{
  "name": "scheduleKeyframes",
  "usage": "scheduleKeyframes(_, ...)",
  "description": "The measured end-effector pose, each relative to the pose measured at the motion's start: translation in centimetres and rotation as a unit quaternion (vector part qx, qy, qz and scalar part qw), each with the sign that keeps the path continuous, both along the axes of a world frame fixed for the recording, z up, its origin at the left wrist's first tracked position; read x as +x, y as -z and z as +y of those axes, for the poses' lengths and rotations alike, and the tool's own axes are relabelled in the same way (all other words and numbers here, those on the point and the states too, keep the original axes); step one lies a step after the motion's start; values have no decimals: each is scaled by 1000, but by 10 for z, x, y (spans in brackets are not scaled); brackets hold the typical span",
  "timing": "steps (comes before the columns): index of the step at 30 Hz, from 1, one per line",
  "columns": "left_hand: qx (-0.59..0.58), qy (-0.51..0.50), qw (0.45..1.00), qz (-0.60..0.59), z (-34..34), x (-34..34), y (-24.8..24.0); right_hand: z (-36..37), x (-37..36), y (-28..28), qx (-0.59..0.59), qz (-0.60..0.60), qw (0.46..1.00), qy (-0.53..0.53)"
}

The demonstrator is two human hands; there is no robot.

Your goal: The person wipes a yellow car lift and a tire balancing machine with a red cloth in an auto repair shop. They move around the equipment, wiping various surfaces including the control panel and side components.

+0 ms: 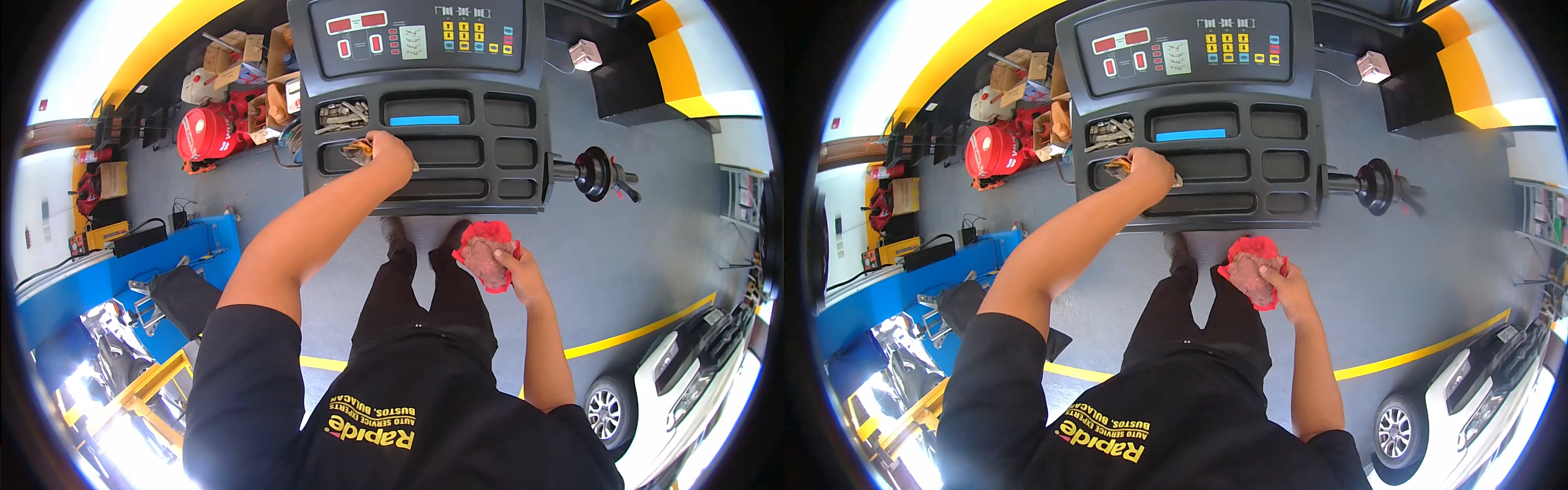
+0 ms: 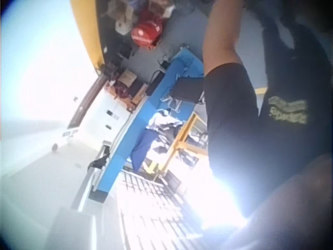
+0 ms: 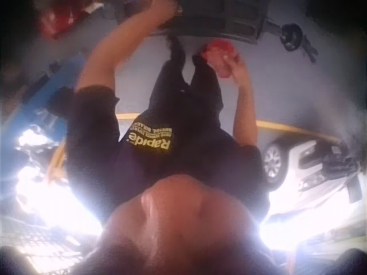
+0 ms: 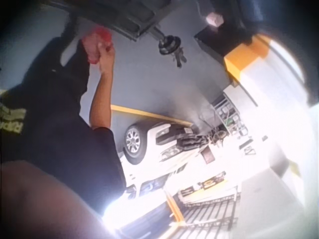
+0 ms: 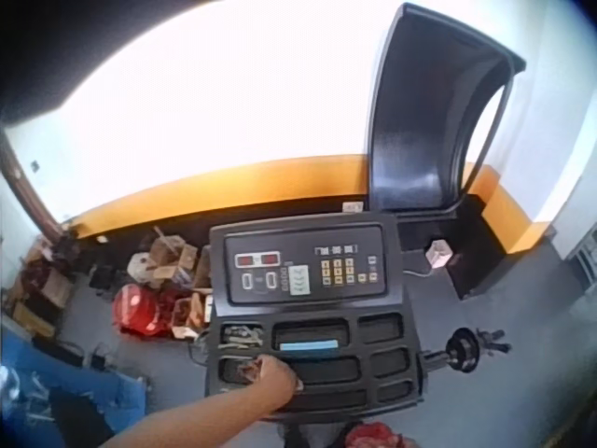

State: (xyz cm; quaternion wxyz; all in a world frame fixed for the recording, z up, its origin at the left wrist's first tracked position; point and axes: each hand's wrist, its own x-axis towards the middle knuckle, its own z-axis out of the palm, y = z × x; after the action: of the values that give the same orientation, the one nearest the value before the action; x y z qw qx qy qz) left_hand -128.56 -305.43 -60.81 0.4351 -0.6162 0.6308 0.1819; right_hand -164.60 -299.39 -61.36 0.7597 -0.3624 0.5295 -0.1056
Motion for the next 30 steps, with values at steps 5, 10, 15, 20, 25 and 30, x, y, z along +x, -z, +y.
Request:
scheduleKeyframes(5, 91, -21, 994, 63, -15, 24, -24, 9, -20, 4, 3, 0, 999, 45)
scheduleKeyframes(10, 48, -50, 996, 49, 80, 39, -54, 12, -34, 21, 22, -7, 995, 99)
scheduleKeyframes(15, -198, -177, 957, 119, 110, 41, -72, 7, -26, 29, 19, 11, 996, 81)
scheduleKeyframes(20, -421, -24, 893, 161, 85, 26, -25, -5, 3, 27, 5, 7, 1000, 22)
scheduleKeyframes(25, -306, 13, 947, 99, 80, 15, 22, -6, 24, 22, -21, -7, 1000, -4)
scheduleKeyframes(30, -256, 20, 963, 84, 60, 13, 18, 1, 30, 14, -14, 27, 999, -20)
